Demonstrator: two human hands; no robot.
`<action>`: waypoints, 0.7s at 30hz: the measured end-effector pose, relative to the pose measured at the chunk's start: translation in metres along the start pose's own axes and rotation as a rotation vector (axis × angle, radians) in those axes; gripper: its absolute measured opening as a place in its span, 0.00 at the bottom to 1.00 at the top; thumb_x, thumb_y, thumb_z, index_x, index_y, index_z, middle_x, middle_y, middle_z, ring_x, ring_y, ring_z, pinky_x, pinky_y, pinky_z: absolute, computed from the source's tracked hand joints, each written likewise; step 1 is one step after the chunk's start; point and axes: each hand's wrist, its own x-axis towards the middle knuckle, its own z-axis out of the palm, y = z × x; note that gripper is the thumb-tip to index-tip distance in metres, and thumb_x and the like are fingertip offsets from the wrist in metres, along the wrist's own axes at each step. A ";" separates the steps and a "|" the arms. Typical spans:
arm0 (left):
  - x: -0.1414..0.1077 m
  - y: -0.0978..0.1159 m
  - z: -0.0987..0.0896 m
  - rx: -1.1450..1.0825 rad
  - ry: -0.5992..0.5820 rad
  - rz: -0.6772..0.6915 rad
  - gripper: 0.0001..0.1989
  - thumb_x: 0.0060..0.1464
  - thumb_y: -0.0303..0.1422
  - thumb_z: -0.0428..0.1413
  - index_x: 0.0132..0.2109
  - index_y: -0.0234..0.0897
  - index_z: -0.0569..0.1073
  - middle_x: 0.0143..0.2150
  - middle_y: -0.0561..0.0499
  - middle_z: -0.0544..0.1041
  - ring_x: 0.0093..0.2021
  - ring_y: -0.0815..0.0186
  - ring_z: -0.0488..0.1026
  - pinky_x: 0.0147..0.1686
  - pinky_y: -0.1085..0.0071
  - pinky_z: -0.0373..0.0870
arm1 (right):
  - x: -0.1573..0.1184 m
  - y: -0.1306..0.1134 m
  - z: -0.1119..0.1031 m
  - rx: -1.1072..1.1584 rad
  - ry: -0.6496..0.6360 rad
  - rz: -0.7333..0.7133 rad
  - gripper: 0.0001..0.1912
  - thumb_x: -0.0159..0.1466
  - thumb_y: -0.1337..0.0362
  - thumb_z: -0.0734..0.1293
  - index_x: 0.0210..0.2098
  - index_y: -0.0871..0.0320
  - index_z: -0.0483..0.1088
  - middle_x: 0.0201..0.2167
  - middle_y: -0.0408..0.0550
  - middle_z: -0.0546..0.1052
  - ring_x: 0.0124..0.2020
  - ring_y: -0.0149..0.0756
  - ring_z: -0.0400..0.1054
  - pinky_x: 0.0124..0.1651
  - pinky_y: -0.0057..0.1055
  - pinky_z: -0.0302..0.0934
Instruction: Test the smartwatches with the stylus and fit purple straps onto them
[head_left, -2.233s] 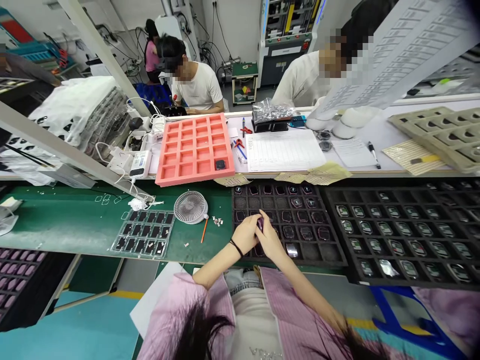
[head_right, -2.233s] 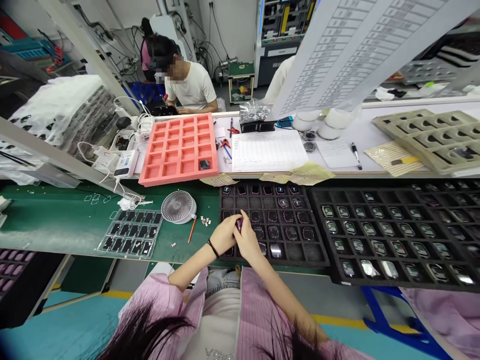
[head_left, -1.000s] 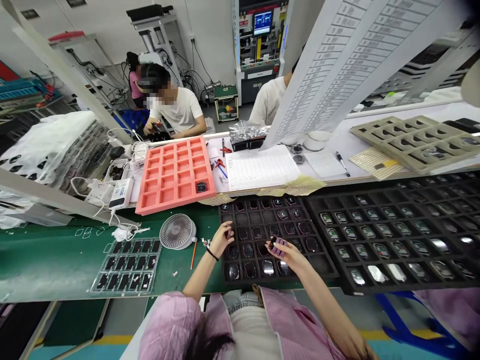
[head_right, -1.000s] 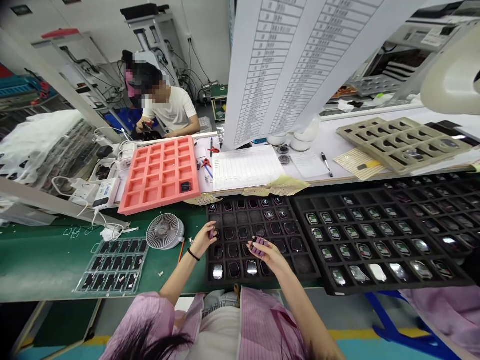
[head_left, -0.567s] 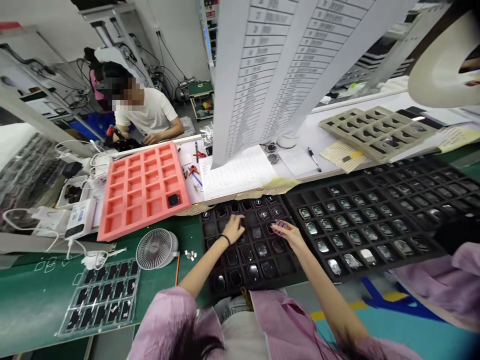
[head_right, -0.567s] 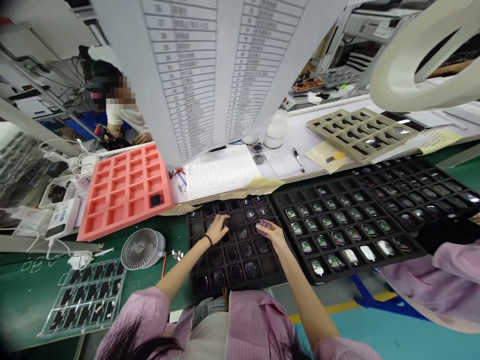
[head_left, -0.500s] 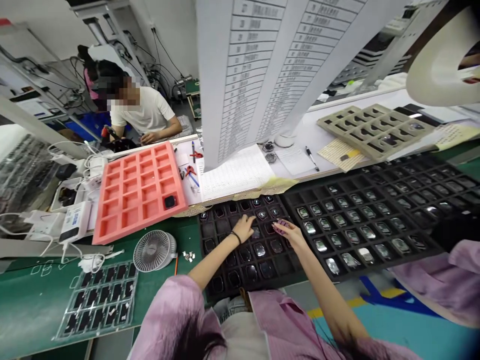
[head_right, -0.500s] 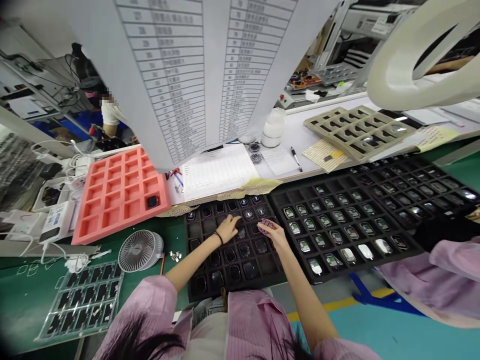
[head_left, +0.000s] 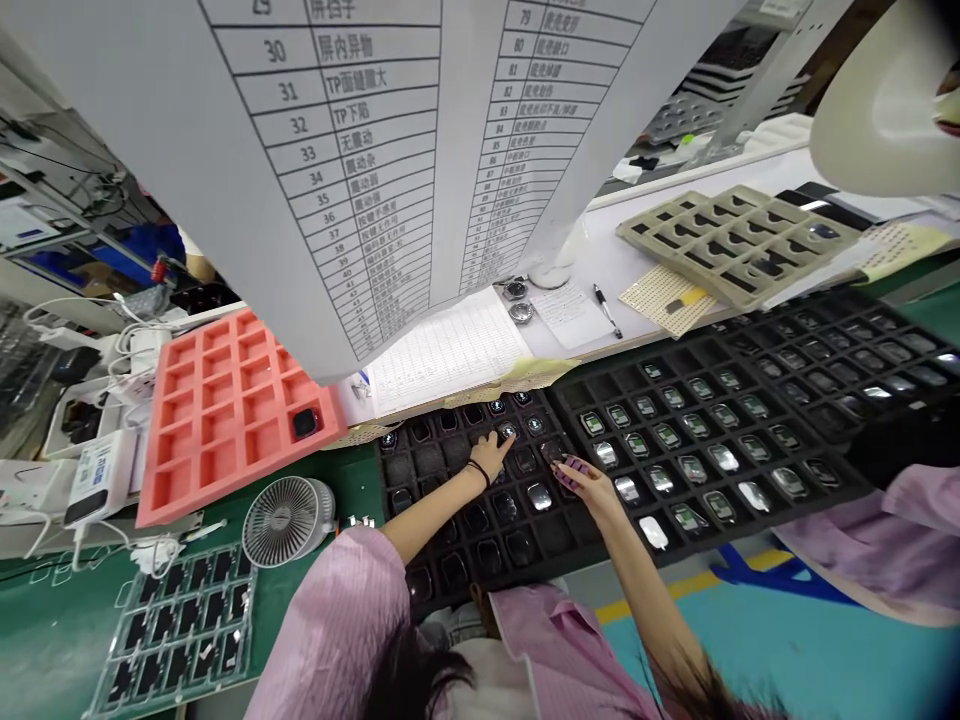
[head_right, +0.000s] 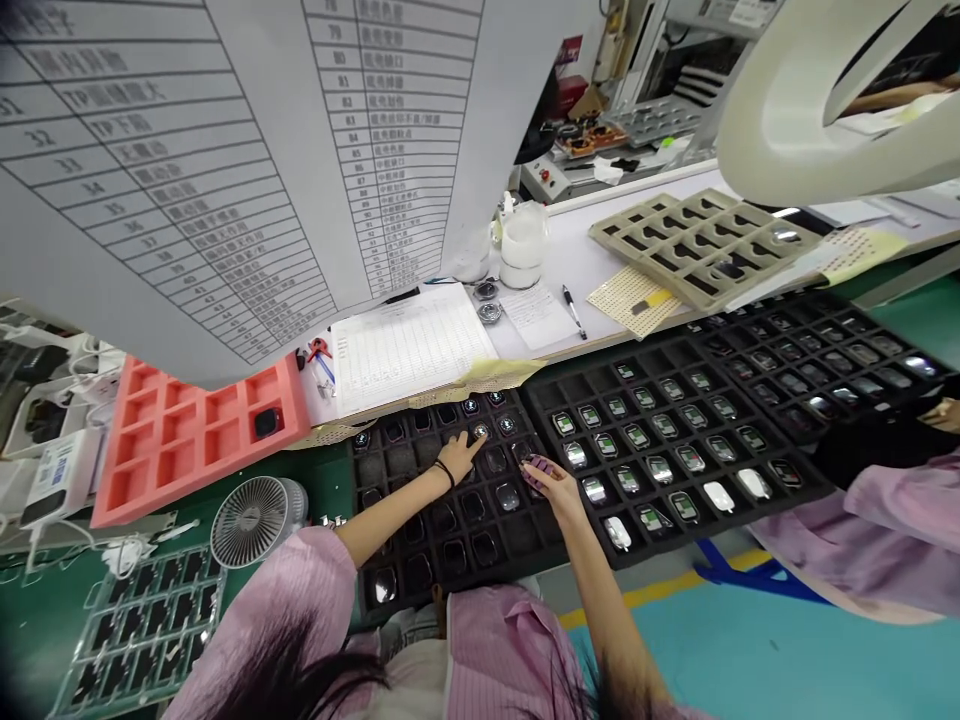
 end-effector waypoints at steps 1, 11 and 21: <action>0.002 0.001 -0.001 0.002 0.004 0.016 0.35 0.55 0.26 0.51 0.67 0.52 0.52 0.55 0.38 0.60 0.48 0.52 0.66 0.42 0.58 0.71 | -0.001 0.001 0.000 0.001 0.001 0.001 0.24 0.38 0.64 0.81 0.34 0.60 0.77 0.31 0.49 0.82 0.35 0.42 0.78 0.42 0.34 0.73; 0.045 0.031 -0.021 0.009 0.044 0.039 0.31 0.58 0.26 0.48 0.67 0.49 0.53 0.56 0.39 0.60 0.50 0.53 0.66 0.45 0.59 0.69 | -0.012 -0.007 0.011 0.013 -0.002 0.002 0.23 0.39 0.64 0.80 0.35 0.60 0.76 0.33 0.51 0.82 0.38 0.46 0.77 0.44 0.39 0.72; 0.039 0.033 -0.023 -0.035 0.018 0.066 0.31 0.57 0.24 0.47 0.66 0.50 0.55 0.59 0.39 0.60 0.52 0.51 0.67 0.46 0.59 0.69 | -0.014 -0.007 0.011 0.004 0.011 0.029 0.23 0.37 0.63 0.81 0.33 0.60 0.76 0.31 0.50 0.82 0.37 0.45 0.78 0.42 0.36 0.73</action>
